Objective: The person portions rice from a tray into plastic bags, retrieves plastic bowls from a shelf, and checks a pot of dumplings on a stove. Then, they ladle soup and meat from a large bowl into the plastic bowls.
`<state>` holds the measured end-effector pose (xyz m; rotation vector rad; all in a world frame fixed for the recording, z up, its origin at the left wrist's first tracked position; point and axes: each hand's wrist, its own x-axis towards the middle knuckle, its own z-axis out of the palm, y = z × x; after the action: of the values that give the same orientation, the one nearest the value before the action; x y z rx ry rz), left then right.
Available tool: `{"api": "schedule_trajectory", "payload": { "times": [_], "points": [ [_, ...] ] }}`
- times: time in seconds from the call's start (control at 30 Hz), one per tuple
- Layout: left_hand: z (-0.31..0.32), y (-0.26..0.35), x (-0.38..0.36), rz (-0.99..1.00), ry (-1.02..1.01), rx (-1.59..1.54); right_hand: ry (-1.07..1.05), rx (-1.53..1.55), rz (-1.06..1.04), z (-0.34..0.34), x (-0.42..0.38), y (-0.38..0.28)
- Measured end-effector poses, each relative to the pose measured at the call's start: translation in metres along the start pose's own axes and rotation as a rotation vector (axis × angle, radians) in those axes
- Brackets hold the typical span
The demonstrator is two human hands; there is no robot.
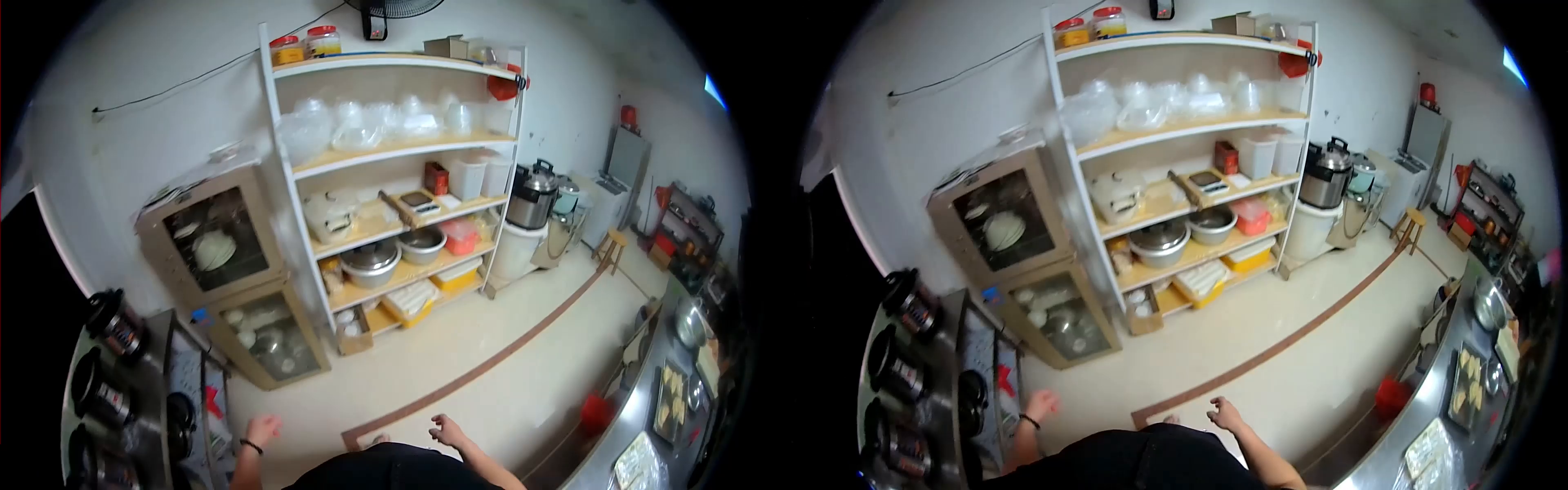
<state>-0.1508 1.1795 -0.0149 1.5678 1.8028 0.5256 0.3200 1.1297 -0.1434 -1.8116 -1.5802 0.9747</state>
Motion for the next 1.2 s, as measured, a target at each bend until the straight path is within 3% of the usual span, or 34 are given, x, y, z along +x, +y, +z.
{"api": "schedule_trajectory", "payload": {
  "times": [0.03, 0.1, 0.2, 0.23, 0.37, 0.43, 0.47, 0.53, 0.57, 0.63, 0.7, 0.83, 0.9, 0.93, 1.0, 1.07, 1.2],
  "points": [
    [-0.007, 0.032, 0.051, 0.06, 0.023, -0.028, -0.021, 0.076, 0.181, -0.015, 0.02, 0.002],
    [-0.022, 0.141, 0.131, 0.392, 0.047, -0.147, 0.002, 0.129, 0.26, -0.046, 0.06, -0.004],
    [-0.04, 0.298, 0.238, 0.877, -0.04, 0.055, -0.005, 0.312, 0.135, -0.102, 0.125, -0.03],
    [-0.048, 0.368, 0.243, 0.964, -0.029, 0.134, 0.023, 0.22, 0.052, -0.115, 0.151, -0.024],
    [-0.025, 0.519, 0.373, 1.356, 0.446, 0.546, -0.135, 0.589, 0.054, -0.206, 0.236, -0.072],
    [-0.02, 0.593, 0.408, 1.241, 0.37, 0.63, -0.184, 0.589, -0.015, -0.258, 0.29, -0.096],
    [-0.015, 0.615, 0.433, 1.222, 0.393, 0.631, -0.182, 0.545, -0.155, -0.286, 0.315, -0.115],
    [-0.009, 0.661, 0.481, 1.026, 0.658, 0.686, -0.194, 0.486, -0.317, -0.338, 0.377, -0.138],
    [-0.008, 0.68, 0.506, 1.011, 0.674, 0.695, -0.181, 0.367, -0.42, -0.357, 0.407, -0.146],
    [-0.007, 0.71, 0.552, 0.701, 0.866, 0.862, -0.184, 0.264, -0.526, -0.391, 0.464, -0.172],
    [-0.004, 0.722, 0.581, 0.656, 0.854, 0.879, -0.101, 0.193, -0.668, -0.422, 0.511, -0.201],
    [-0.004, 0.732, 0.61, 0.601, 0.695, 1.296, -0.23, 0.164, -0.717, -0.473, 0.57, -0.241],
    [-0.014, 0.725, 0.625, 0.619, 0.729, 1.224, -0.243, 0.155, -0.807, -0.488, 0.593, -0.255],
    [-0.025, 0.728, 0.624, 0.728, 0.865, 0.961, -0.217, 0.102, -0.841, -0.496, 0.6, -0.267],
    [-0.058, 0.742, 0.613, 0.683, 0.9, 0.32, -0.125, 0.083, -0.952, -0.504, 0.613, -0.297],
    [-0.095, 0.744, 0.622, 0.88, 0.711, -0.12, 0.055, 0.12, -1.113, -0.503, 0.621, -0.338],
    [-0.107, 0.769, 0.601, 0.926, 0.752, -0.203, 0.495, 0.194, -1.425, -0.49, 0.641, -0.447]
  ]
}}
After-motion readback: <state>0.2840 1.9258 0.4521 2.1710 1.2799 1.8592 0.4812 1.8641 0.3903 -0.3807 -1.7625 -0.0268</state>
